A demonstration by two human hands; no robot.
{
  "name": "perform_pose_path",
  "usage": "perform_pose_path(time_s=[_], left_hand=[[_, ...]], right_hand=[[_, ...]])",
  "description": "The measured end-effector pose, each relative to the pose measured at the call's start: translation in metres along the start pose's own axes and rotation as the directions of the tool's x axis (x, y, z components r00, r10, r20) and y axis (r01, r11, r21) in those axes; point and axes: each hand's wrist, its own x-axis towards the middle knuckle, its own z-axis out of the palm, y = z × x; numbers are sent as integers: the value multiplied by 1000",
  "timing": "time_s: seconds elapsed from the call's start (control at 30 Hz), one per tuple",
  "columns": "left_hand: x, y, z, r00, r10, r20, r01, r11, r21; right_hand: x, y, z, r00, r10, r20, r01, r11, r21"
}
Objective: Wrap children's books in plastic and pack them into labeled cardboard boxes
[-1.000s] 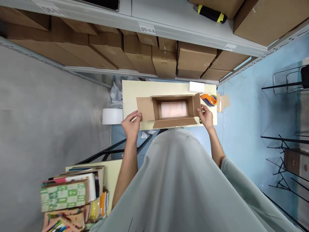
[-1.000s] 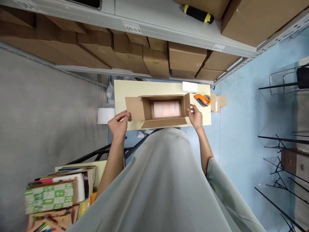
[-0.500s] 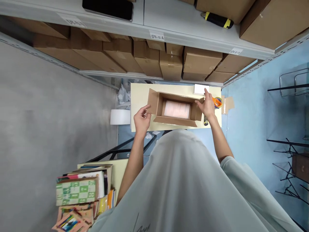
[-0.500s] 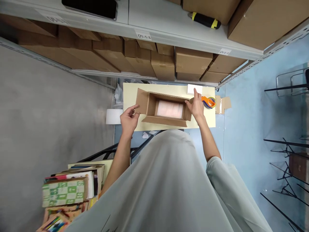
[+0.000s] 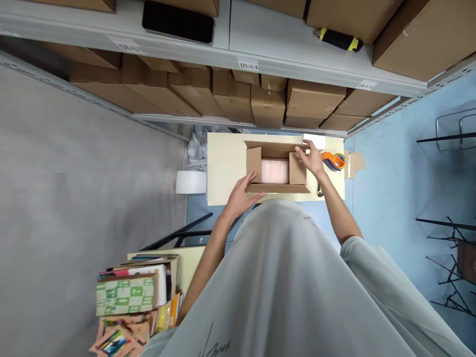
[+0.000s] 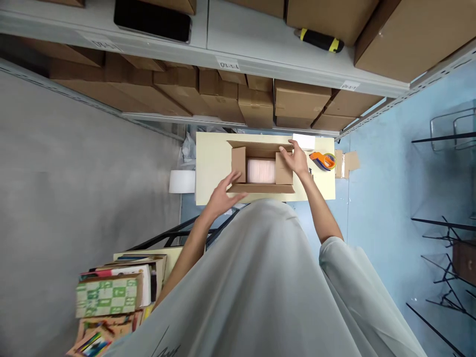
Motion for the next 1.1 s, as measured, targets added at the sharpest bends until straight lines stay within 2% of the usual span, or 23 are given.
perform_pose_path(time_s=[0.07, 0.13, 0.2, 0.33, 0.4, 0.57, 0.63, 0.77, 0.9, 0.97, 1.03, 1.1], left_hand=[[2, -2, 2, 997, 1, 83, -8, 997, 79], [7, -8, 1, 996, 1, 91, -10, 995, 97], [15, -16, -1, 999, -14, 49, 10, 997, 79], [34, -27, -7, 989, -85, -119, 91, 995, 49], [46, -30, -7, 983, -75, -169, 91, 992, 90], [70, -34, 2, 997, 27, -68, -12, 977, 212], [74, -34, 5, 999, 28, -43, -18, 975, 220], [74, -33, 4, 999, -22, -32, 29, 974, 225], [70, -35, 4, 995, -81, -58, 92, 973, 214], [69, -36, 6, 991, -108, -76, 122, 970, 211], [66, -35, 9, 987, -130, -96, 148, 967, 209], [63, -32, 13, 982, -153, -114, 174, 963, 204]], right_hand=[[-8, 2, 3, 998, -1, 56, -5, 995, 103], [-15, 7, 1, 996, -24, 91, 6, 981, 193], [-19, 14, -4, 993, -59, 105, 33, 972, 231], [-23, 33, -13, 989, -109, 100, 97, 988, 119], [-28, 43, -13, 988, -102, 113, 87, 988, 131], [-51, 59, 2, 981, -42, 190, -3, 972, 233], [-62, 62, 13, 986, -43, 163, 10, 979, 202], [-71, 64, 36, 997, -74, 12, 73, 994, 82], [-69, 63, 46, 997, -72, -17, 72, 997, -10], [-67, 67, 41, 992, -128, 9, 128, 991, -39], [-64, 79, 26, 984, -176, 1, 176, 980, -97], [-58, 99, 4, 986, -144, -80, 125, 971, -205]])
